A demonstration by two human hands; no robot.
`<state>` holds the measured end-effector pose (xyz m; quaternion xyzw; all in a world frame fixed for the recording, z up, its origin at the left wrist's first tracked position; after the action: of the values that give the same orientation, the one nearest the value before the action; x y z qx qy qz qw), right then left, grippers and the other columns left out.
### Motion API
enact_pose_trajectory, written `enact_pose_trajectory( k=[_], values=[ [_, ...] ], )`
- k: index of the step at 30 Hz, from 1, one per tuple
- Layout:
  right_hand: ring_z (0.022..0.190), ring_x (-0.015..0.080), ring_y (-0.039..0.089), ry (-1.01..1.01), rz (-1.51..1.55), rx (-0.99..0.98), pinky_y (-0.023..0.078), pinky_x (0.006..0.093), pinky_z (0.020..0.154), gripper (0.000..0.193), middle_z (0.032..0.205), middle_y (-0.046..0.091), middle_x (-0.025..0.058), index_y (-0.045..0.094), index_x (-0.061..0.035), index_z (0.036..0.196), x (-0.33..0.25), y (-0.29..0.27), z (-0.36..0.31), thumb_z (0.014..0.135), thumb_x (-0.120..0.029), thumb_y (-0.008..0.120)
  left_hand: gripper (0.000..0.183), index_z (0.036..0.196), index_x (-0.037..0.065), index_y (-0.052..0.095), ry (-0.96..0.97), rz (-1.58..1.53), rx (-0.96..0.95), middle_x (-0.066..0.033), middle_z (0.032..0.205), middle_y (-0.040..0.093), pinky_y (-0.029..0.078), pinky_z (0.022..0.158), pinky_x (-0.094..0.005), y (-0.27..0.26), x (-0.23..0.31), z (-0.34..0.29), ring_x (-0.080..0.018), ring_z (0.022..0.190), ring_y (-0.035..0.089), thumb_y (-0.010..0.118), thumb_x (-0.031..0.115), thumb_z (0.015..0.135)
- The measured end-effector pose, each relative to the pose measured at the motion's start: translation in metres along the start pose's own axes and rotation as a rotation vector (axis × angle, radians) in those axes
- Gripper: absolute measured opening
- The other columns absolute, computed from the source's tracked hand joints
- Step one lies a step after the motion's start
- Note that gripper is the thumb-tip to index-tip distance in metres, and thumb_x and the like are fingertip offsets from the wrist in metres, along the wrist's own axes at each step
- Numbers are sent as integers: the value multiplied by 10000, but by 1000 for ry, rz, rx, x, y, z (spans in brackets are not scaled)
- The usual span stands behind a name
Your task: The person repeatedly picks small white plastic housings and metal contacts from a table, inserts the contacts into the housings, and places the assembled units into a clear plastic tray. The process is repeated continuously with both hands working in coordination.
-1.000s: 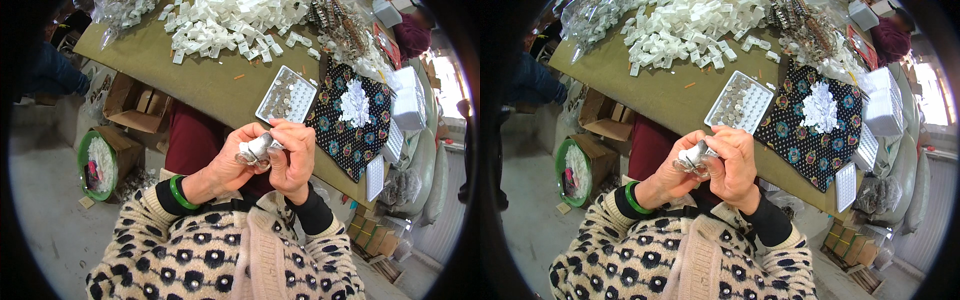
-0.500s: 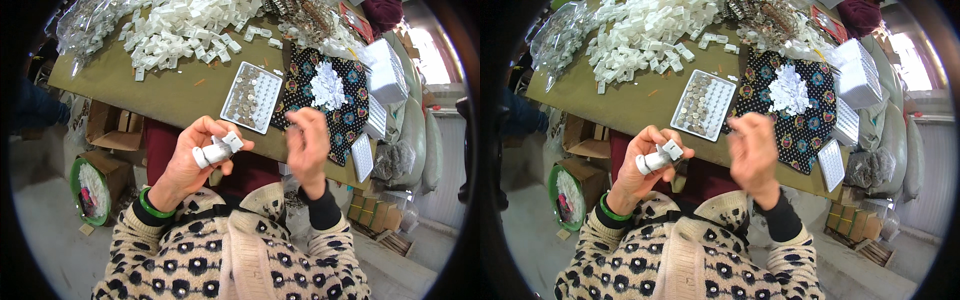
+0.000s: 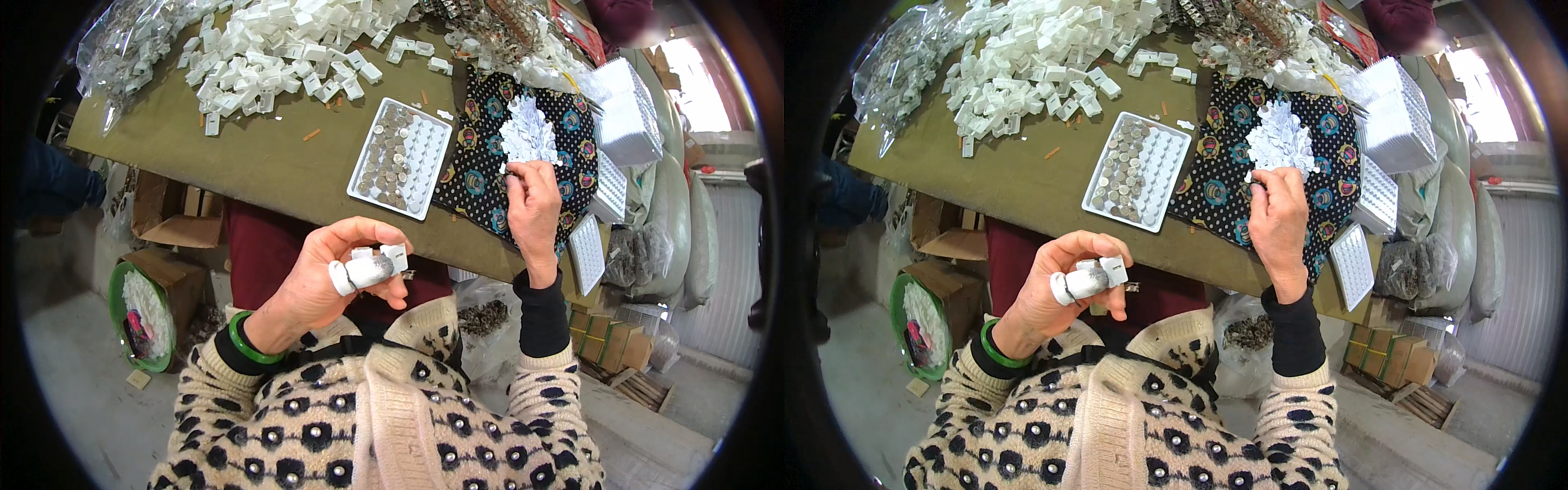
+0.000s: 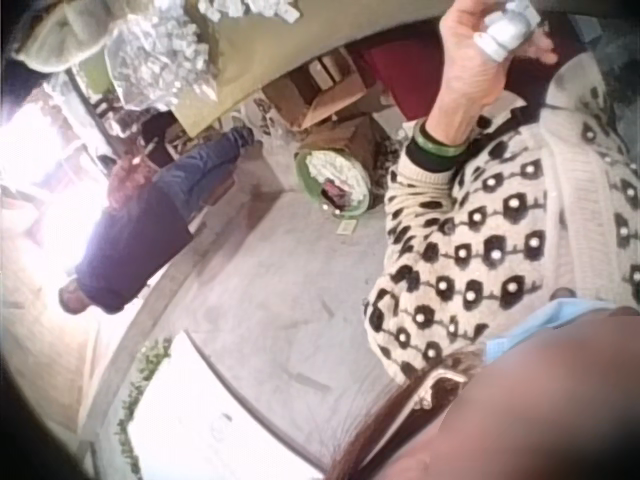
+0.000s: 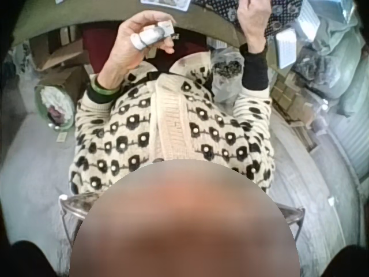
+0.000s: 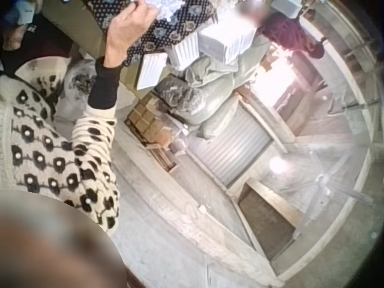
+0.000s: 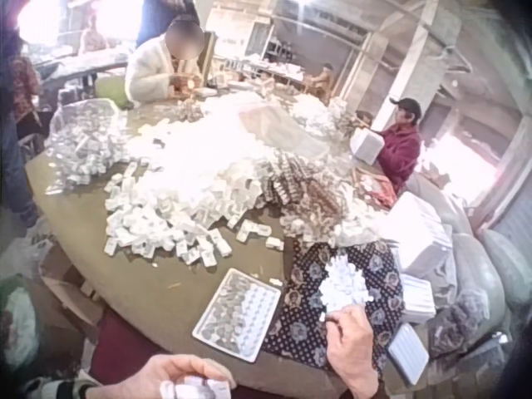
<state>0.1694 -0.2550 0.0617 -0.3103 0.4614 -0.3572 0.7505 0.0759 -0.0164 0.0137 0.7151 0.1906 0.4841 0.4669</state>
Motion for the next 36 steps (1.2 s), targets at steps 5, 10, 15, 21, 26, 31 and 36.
enact_pose_trajectory(
  k=[5,10,15,21,26,31,36],
  values=[
    [818,303,595,-56,-145,-21,482,383,729,109,877,582,124,657,0,916,0,10,2,815,-29,688,302,1234,21,598,-81,-84,32,-257,1201,609,630,755,-422,-3,-7,1,-320,910,702,601,146,959],
    [821,311,600,-130,-257,-26,489,394,727,53,872,595,120,635,-25,872,0,13,6,840,-55,665,274,1207,7,602,-95,-100,72,-235,1153,630,637,732,-444,-9,-11,-1,-321,918,702,609,101,950],
    [742,291,593,-75,-106,69,476,377,662,30,847,597,128,593,-16,859,-21,5,7,880,-25,612,273,1209,5,604,-30,-115,100,-212,1130,651,623,778,-456,-15,-9,-4,-302,889,710,611,82,947],
    [747,211,577,-155,497,-146,474,294,682,49,881,604,110,574,-9,930,-107,17,-38,902,3,612,288,1216,-8,605,-23,-93,124,-203,1089,673,613,800,-456,-20,-7,-5,-281,838,716,615,98,948],
    [786,229,590,-209,625,-160,488,307,694,62,907,607,112,581,-9,943,-137,30,-47,904,-19,627,319,1237,-25,587,-69,-157,140,-214,1068,674,639,711,-428,-17,-9,-8,-283,820,719,612,111,949],
    [769,237,597,-195,639,-203,494,313,682,75,912,606,117,580,-12,949,-139,35,-46,895,-11,633,335,1251,-30,575,-99,-248,124,-198,992,683,644,661,-410,-14,-10,-9,-288,826,725,612,110,950],
    [758,267,602,-264,532,-189,499,333,662,94,911,601,134,580,-11,950,-144,36,-48,873,25,621,316,1236,-26,588,-67,-225,108,-189,996,686,640,657,-388,-15,-11,-8,-283,824,726,609,113,953]
  ],
)
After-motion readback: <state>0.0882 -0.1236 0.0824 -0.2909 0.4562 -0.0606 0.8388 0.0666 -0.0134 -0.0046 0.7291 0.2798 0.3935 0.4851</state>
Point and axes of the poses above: each hand's wrist, its own z-axis towards the middle knuckle, its own y-axis out of the palm, x = y × z, the point moved 8 cm from there along z, towards the middle knuckle
